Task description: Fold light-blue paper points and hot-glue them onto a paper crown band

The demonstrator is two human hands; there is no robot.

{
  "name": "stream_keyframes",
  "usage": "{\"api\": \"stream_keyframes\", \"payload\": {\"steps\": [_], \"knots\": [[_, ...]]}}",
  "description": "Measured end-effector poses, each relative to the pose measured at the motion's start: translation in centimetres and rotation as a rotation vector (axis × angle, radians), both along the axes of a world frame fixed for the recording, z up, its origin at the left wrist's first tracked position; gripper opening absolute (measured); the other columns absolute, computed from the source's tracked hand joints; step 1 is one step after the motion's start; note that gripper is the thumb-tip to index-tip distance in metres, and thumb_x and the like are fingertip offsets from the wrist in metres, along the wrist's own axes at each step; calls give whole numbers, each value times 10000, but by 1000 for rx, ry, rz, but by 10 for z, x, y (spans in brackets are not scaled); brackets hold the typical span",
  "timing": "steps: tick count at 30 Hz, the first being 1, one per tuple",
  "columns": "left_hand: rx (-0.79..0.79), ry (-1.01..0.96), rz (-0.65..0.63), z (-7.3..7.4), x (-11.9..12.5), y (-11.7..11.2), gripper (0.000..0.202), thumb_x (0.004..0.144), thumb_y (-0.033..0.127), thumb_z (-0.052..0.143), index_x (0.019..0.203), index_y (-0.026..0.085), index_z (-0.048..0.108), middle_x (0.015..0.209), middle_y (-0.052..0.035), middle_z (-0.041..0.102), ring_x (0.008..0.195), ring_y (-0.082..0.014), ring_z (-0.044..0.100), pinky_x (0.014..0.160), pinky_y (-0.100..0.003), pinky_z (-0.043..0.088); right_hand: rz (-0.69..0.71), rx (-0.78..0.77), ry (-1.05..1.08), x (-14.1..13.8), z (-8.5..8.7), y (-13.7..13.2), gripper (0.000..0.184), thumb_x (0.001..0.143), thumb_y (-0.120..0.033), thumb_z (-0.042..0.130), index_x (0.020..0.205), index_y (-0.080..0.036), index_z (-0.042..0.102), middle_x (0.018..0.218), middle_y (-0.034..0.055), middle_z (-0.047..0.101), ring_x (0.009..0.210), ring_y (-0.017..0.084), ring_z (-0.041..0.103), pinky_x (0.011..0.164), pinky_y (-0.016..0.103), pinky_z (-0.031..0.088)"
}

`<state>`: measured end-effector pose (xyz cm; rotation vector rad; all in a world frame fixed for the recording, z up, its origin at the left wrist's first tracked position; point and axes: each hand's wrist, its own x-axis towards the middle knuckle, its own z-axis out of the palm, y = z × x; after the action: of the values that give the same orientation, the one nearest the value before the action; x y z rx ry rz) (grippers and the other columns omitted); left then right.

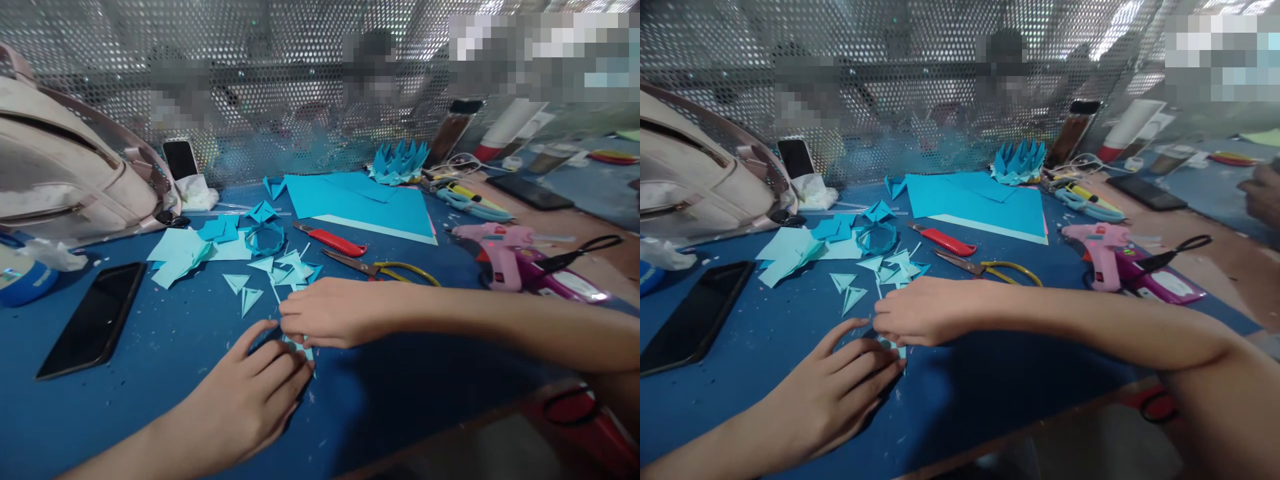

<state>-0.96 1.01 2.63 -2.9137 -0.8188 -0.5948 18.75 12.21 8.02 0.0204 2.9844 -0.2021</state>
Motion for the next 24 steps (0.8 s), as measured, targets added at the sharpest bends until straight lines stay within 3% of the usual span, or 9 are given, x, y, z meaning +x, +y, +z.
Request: {"api": "stream_keyframes", "payload": {"steps": [4, 8, 14, 24], "knots": [[0, 0, 4, 2, 0, 1, 323, 943, 238, 558, 1251, 153, 608, 1122, -29, 703, 1023, -214, 582, 1162, -467, 145, -36, -32, 154, 11, -7, -2, 122, 974, -262, 525, 963, -178, 613, 999, 50, 585, 855, 170, 497, 660, 286, 350], [-9, 23, 1, 8, 1, 1, 291, 949, 255, 551, 1213, 166, 630, 1086, -30, 707, 998, -202, 591, 1167, -461, 122, -81, -70, 295, 29, -21, -8, 205, 994, -307, 496, 922, -220, 667, 879, 14, 588, 765, 156, 472, 642, 293, 305], [-25, 45, 2, 12, 2, 5, 292, 935, 291, 573, 1203, 199, 645, 1013, -26, 709, 1001, -195, 598, 1172, -464, 110, -84, -73, 364, 53, -41, -17, 250, 992, -379, 500, 1164, -278, 649, 856, 12, 587, 717, 161, 441, 652, 305, 288], [-23, -10, -7, 13, 4, 8, 247, 927, 269, 586, 1150, 211, 675, 1042, -12, 731, 1012, -182, 610, 1193, -436, 121, -309, 33, 375, 46, -42, -14, 261, 1015, -364, 448, 1103, -286, 682, 806, 2, 589, 687, 160, 415, 581, 314, 243]]}}
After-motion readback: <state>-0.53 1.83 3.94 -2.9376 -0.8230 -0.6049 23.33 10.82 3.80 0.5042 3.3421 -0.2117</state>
